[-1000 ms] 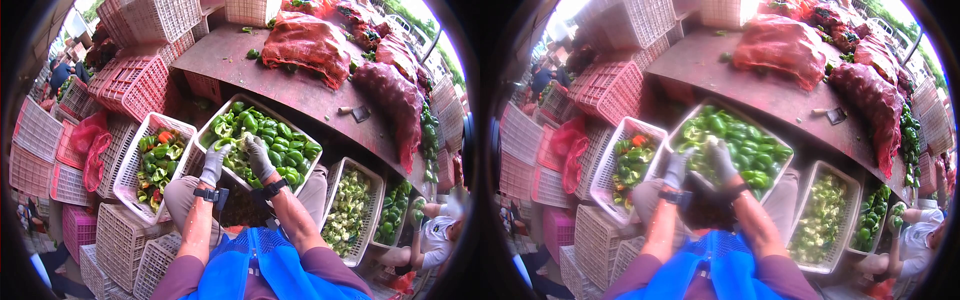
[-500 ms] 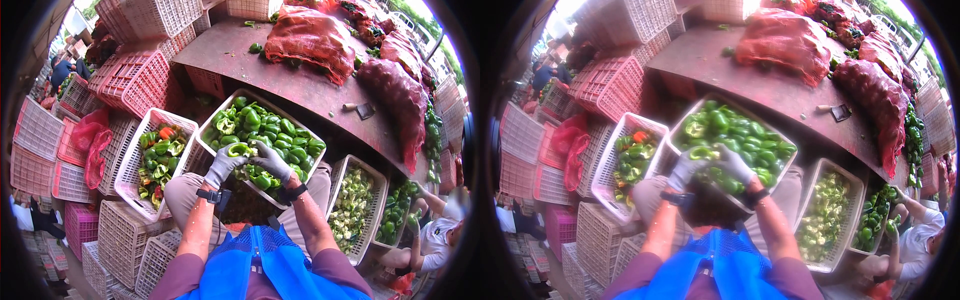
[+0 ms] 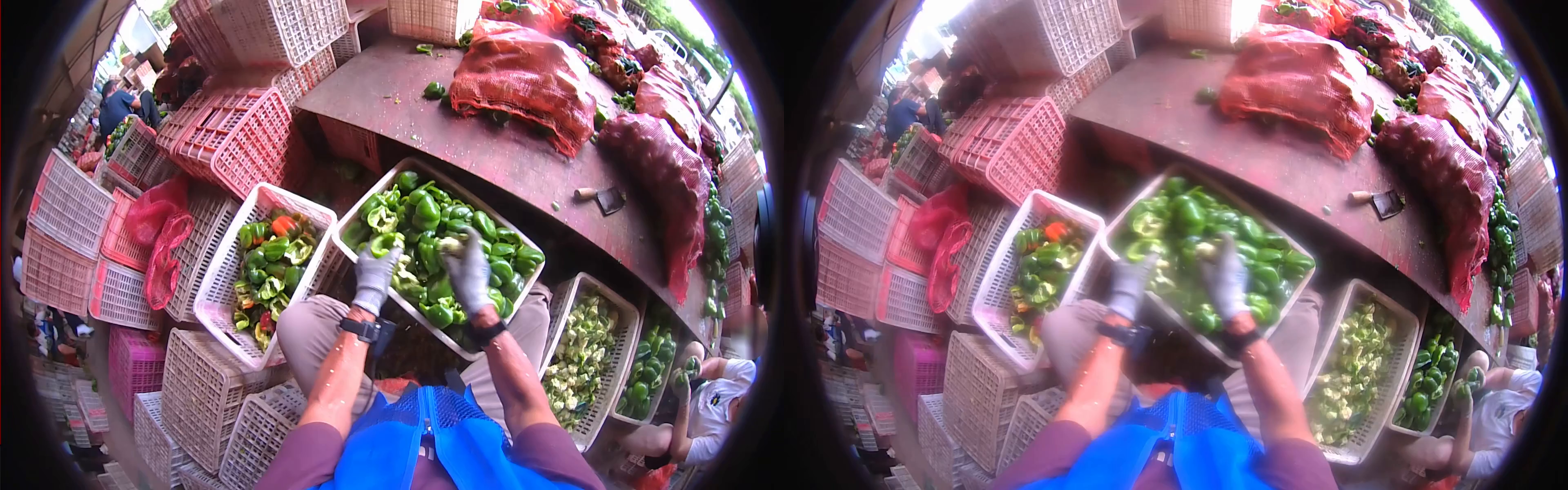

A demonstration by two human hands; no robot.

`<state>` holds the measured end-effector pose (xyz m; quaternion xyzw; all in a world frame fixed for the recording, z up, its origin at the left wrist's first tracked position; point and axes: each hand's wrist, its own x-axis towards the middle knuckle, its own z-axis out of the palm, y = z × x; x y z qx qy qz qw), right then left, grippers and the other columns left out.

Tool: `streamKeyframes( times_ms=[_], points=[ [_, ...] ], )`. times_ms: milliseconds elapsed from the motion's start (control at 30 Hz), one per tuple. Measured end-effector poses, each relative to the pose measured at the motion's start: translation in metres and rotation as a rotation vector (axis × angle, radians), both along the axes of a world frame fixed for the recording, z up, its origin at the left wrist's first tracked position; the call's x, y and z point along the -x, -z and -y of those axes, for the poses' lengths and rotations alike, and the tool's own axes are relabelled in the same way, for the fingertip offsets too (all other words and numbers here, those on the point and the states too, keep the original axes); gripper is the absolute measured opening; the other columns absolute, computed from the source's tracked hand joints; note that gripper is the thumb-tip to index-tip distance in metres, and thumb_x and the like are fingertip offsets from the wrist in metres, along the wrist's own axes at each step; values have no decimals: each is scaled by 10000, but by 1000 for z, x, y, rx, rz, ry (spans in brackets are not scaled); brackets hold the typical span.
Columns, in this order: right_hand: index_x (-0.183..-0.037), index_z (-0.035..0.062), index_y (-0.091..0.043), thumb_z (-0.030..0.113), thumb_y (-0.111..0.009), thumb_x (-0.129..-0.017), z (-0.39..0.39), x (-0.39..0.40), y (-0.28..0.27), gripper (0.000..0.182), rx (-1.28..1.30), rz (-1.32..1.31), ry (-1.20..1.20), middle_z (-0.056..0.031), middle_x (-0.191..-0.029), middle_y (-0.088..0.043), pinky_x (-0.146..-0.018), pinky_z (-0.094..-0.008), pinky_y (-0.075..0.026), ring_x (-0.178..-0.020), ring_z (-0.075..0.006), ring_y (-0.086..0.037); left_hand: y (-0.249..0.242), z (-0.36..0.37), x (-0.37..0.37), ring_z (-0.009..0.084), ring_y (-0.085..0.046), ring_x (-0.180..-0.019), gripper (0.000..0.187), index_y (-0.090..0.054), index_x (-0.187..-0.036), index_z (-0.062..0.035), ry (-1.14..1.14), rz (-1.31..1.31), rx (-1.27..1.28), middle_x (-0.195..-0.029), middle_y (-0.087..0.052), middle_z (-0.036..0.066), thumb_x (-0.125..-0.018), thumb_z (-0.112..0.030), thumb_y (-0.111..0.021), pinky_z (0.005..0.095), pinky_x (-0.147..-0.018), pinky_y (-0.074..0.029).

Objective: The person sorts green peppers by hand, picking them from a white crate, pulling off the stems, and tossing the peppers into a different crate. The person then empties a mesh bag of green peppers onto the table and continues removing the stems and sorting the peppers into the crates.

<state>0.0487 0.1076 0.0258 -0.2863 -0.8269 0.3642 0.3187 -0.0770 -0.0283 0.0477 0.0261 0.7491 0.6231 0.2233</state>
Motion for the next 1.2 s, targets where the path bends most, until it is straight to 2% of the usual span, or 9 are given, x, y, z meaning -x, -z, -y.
streamKeyframes(
  times_ms=[167, 333, 433, 567, 600, 700, 833, 967, 1200],
  points=[
    [-1289, 43, -526, 109, -717, -866, -58, -72, -33, 469, -10, 4, 76, -145, -1048, -667, -827, -359, -535, -946, -239, -669, 13, -41, 104, 327, -672, -895, 270, -655, -1018, -111, 20, -839, 197, -969, -683, 131, -815, -264, -745, 435, -785, -531],
    [-1306, 62, -524, -6, -728, -811, -99, -167, 1, 540, -262, 71, 400, -128, -1055, -658, -793, -336, -535, -928, -230, -672, 52, -110, 152, 329, -614, -1058, 441, -595, -1140, -159, 278, -895, 763, -1137, -626, 102, -826, -447, -709, 475, -864, -495],
    [-1337, 50, -517, 103, -736, -799, -137, -256, 38, 583, -342, 364, 692, -183, -1181, -629, -849, -415, -534, -1034, -337, -648, 120, -120, 154, 337, -398, -1330, 872, -293, -1540, -180, 519, -888, 969, -1424, -497, 101, -842, -561, -649, 503, -1097, -302],
    [-1371, 33, -480, 74, -708, -771, -160, -323, 66, 643, -355, 1000, 731, -201, -1285, -572, -969, -443, -475, -1168, -369, -573, 114, -133, 166, 386, -318, -1410, 910, -222, -1571, -198, 634, -773, 998, -1543, -386, 90, -849, -556, -644, 529, -1128, -268],
    [-1377, 30, -473, 77, -702, -770, -160, -313, 57, 650, -333, 1097, 709, -202, -1301, -562, -992, -445, -461, -1193, -373, -556, 119, -131, 166, 392, -303, -1421, 925, -208, -1576, -207, 637, -792, 1021, -1569, -339, 84, -843, -550, -656, 534, -1138, -258],
    [-1401, 51, -481, 50, -685, -818, -169, -205, 8, 618, -327, 619, 472, -194, -1377, -536, -1071, -442, -409, -1287, -379, -487, 116, -124, 184, 406, -267, -1446, 963, -161, -1589, -223, 754, -712, 931, -1619, -211, 91, -835, -526, -679, 548, -1160, -242],
    [-1415, 113, -489, 200, -673, -875, -118, -10, -45, 577, -206, 311, -53, -186, -1461, -453, -1148, -454, -323, -1378, -369, -394, 145, -97, 239, 349, -385, -1396, 641, -409, -1500, -194, 851, -556, 328, -1523, -402, 153, -931, -427, -590, 406, -1154, -321],
    [-1483, 123, -391, 384, -603, -929, -72, 140, 27, 647, -282, 269, -199, -219, -1490, -404, -1147, -519, -292, -1385, -397, -374, 162, -64, 225, 385, -499, -1271, 537, -459, -1464, -217, 825, -857, 376, -1433, -499, 163, -972, -424, -521, 439, -1088, -395],
    [-1496, 152, -378, 452, -551, -938, -105, 228, 60, 657, -423, 408, -316, -178, -1445, -472, -1154, -561, -249, -1378, -384, -387, 142, -70, 194, 389, -370, -1333, 664, -440, -1466, -119, 900, -1134, 765, -1536, -371, 126, -912, -464, -565, 522, -1058, -338]
  ],
)
